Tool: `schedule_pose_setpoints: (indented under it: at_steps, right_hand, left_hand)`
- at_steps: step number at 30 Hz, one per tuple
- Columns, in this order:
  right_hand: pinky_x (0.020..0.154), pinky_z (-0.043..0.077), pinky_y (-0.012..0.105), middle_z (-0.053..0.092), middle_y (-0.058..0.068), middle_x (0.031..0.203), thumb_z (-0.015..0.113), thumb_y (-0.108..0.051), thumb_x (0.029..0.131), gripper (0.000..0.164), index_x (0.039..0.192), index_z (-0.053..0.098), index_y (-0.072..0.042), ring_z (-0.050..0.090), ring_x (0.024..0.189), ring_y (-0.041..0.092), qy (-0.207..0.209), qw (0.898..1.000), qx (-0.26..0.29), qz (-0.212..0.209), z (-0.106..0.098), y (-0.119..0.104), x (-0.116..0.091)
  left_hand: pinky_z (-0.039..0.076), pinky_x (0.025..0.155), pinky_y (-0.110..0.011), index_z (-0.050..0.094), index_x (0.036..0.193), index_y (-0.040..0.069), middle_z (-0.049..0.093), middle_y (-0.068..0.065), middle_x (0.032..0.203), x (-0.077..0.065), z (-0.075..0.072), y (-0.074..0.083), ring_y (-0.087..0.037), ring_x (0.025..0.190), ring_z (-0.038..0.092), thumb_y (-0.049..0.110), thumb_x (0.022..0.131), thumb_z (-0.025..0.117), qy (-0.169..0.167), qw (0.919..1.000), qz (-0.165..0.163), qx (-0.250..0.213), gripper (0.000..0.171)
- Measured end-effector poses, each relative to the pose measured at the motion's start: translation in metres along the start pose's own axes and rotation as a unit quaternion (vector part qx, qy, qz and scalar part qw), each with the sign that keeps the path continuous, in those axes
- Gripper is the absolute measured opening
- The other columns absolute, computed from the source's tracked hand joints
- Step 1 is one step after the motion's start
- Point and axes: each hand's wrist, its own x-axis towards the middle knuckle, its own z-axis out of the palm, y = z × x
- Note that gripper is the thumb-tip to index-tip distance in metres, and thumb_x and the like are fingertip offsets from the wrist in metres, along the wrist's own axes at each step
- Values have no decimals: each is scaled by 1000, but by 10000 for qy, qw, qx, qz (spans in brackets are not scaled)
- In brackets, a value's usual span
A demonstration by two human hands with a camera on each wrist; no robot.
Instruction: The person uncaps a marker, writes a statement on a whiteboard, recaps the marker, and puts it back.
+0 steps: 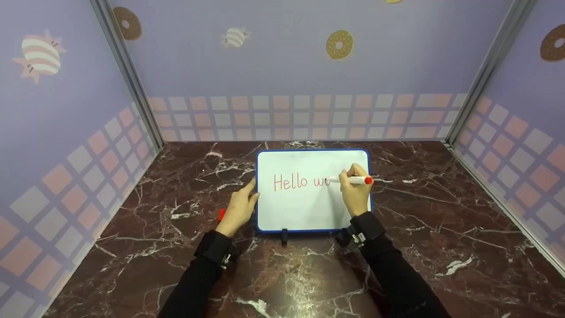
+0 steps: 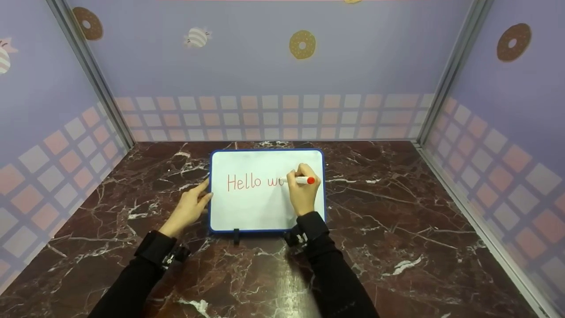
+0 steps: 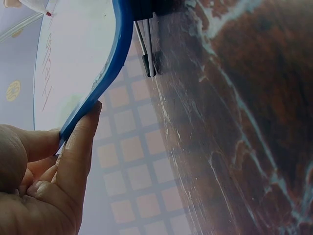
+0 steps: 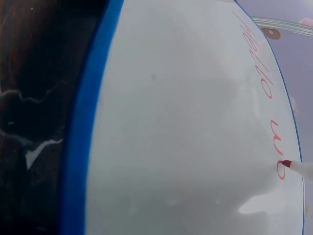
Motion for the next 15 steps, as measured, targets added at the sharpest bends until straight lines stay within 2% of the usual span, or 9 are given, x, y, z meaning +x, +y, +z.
schedule_pose_setpoints:
  at_steps: [7,15]
  right_hand:
    - [41,31,13,42,-6,49,50,18,82,26,63,33,13,41,40,0,199,9998,41,-62,-7,2,1]
    - [42,31,13,42,-6,50,51,18,82,26,63,34,14,41,42,-1,228,9996,-86,-136,-13,5,3]
  left_hand:
    - [46,51,-28,43,147,-3,70,-17,83,0,1,1,-12,49,54,5,99,56,8,10000,-33,-1,50]
    - [47,52,-29,43,147,-3,71,-18,81,1,1,-1,-17,49,57,5,98,56,61,9999,44,80,51]
